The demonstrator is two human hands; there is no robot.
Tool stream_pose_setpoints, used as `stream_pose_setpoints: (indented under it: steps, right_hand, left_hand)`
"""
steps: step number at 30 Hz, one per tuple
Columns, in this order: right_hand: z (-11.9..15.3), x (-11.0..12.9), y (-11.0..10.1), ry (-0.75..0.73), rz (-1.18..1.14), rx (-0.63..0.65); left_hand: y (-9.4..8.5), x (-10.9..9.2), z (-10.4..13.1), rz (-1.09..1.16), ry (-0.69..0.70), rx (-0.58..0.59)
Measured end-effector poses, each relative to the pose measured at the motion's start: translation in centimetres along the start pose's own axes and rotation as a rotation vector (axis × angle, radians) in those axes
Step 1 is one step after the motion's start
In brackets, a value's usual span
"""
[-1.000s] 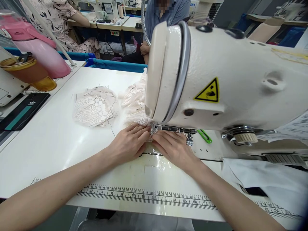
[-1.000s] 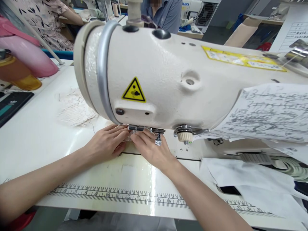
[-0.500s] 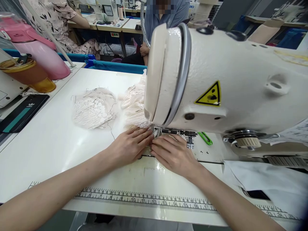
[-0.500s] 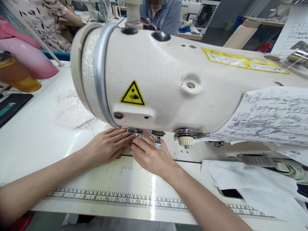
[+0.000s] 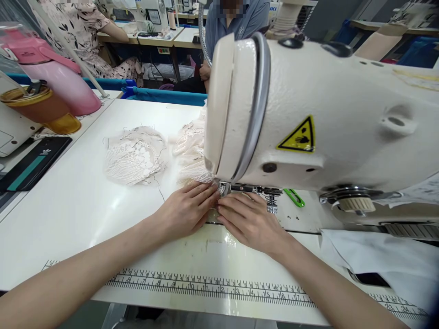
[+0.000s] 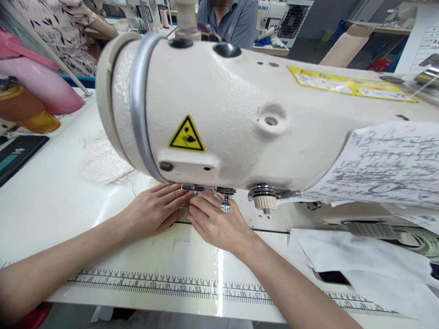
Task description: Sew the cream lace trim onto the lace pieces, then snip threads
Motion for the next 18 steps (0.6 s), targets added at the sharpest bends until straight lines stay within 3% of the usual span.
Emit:
stream_pose_setpoints:
  steps: [18]
  right_hand:
    - [0.7,-1.2,-0.3,0.002,0.016,-0.058]
  left_hand:
    - [-0.1,-0.3,-0.2,0.051,-0.07,-0.037]
Point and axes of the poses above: each hand's wrist, its own z-axis away from the middle knuckle, its own y-axis out of the palm, x = y × z, the point moved 8 cm from there along -z, towards the middle knuckle, and after that the axes turned 10 degrees about z, right-handed, at the moved point
